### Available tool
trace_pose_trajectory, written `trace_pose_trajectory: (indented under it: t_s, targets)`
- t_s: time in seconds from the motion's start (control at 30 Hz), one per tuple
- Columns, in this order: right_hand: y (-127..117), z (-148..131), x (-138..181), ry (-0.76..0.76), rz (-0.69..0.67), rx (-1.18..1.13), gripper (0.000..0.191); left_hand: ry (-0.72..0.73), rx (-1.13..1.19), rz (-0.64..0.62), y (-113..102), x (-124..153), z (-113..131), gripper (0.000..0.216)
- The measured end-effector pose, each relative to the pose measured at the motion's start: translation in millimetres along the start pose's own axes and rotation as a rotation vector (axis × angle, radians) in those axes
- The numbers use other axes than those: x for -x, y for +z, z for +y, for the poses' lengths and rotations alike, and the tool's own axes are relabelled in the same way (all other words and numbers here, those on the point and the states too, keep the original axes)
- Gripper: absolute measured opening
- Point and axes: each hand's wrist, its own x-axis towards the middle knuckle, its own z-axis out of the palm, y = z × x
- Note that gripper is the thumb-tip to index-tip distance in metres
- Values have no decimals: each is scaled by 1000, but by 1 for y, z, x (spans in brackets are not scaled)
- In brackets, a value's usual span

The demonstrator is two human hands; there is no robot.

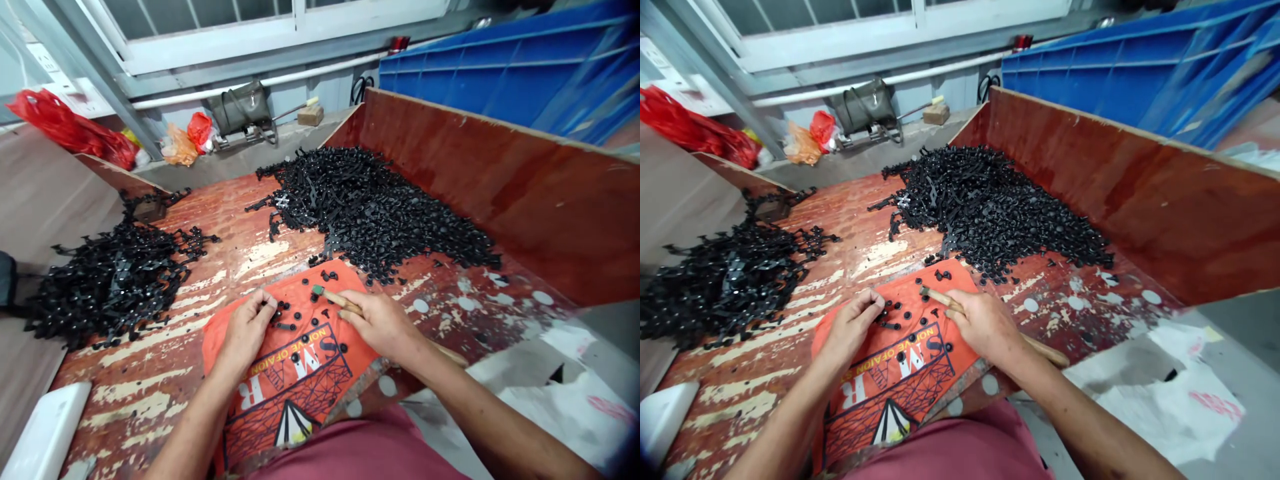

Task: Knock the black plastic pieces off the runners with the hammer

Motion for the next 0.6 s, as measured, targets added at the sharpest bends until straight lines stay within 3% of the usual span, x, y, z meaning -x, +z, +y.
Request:
trace_pose_trajectory:
  t_s: [0.37, 0.6]
  targets:
    - [3, 3, -2, 15, -33, 10, 25, 6, -333, -3, 6, -2, 8, 23]
    - [-2, -5, -3, -123, -69, -108, 36, 11, -229, 13, 4, -7, 7, 17]
